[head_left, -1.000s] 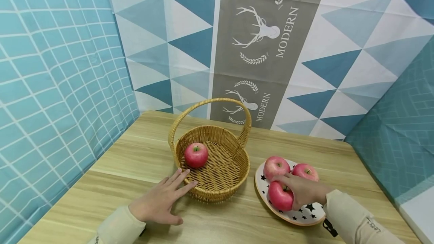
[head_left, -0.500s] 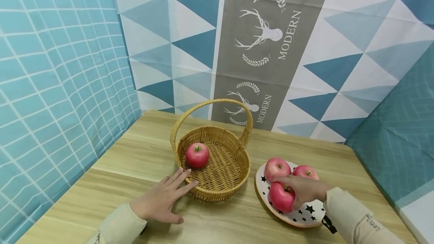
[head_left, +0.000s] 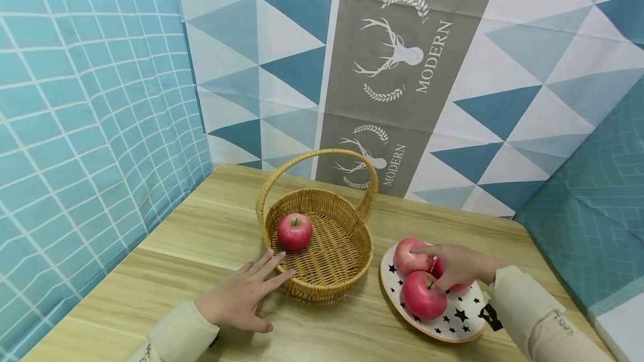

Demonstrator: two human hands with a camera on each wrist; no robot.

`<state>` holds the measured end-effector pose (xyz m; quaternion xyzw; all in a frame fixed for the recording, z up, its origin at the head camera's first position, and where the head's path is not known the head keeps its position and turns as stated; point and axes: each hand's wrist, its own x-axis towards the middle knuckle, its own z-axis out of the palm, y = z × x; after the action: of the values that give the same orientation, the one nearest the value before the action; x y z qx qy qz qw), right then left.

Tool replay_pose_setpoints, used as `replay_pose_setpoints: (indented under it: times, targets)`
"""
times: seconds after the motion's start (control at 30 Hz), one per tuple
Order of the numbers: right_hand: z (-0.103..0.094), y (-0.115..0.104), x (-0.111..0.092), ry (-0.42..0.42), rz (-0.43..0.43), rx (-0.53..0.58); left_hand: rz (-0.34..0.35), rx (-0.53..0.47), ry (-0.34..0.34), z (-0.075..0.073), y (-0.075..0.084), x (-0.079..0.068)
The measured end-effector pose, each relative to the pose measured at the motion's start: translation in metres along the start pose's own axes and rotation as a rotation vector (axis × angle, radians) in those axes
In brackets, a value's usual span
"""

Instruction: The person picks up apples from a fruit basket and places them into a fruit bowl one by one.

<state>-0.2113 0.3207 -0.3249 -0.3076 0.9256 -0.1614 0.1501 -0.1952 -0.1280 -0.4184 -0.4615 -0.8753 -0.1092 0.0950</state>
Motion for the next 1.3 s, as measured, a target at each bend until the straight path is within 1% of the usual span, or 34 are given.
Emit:
replay_pose_setpoints:
  times: [0.23,0.4,0.53,0.63,0.77,0.87,0.97,1.13,1.3]
  targets:
    - [-0.021,-0.007,0.004,0.026,0.031,-0.005,-0.028,-0.031,-0.027,-0.002,0.0,0.001]
    - [-0.032,-0.013,0.007,0.036,0.045,0.029,-0.024,-0.03,-0.017,-0.002,-0.002,0.002]
    - [-0.037,-0.016,0.008,0.054,0.054,0.029,-0.021,-0.019,-0.014,-0.002,-0.002,0.003]
    - [-0.037,-0.017,0.009,0.065,0.056,0.028,-0.019,-0.02,-0.019,-0.002,-0.002,0.003]
    - [-0.034,-0.02,0.012,0.049,0.05,0.046,-0.014,-0.014,-0.025,-0.001,-0.001,0.001]
    - [-0.031,-0.022,0.016,0.026,0.069,0.06,-0.013,-0.013,-0.02,0.001,-0.001,-0.001]
    - [-0.03,-0.023,0.02,0.021,0.097,0.064,-0.011,-0.015,-0.004,0.002,-0.001,-0.003]
    - [-0.026,-0.026,0.027,0.057,0.102,0.015,0.006,0.0,0.026,0.003,-0.001,-0.003]
    - [-0.019,-0.028,0.035,0.092,0.114,-0.016,0.016,0.016,0.031,0.002,-0.001,-0.002]
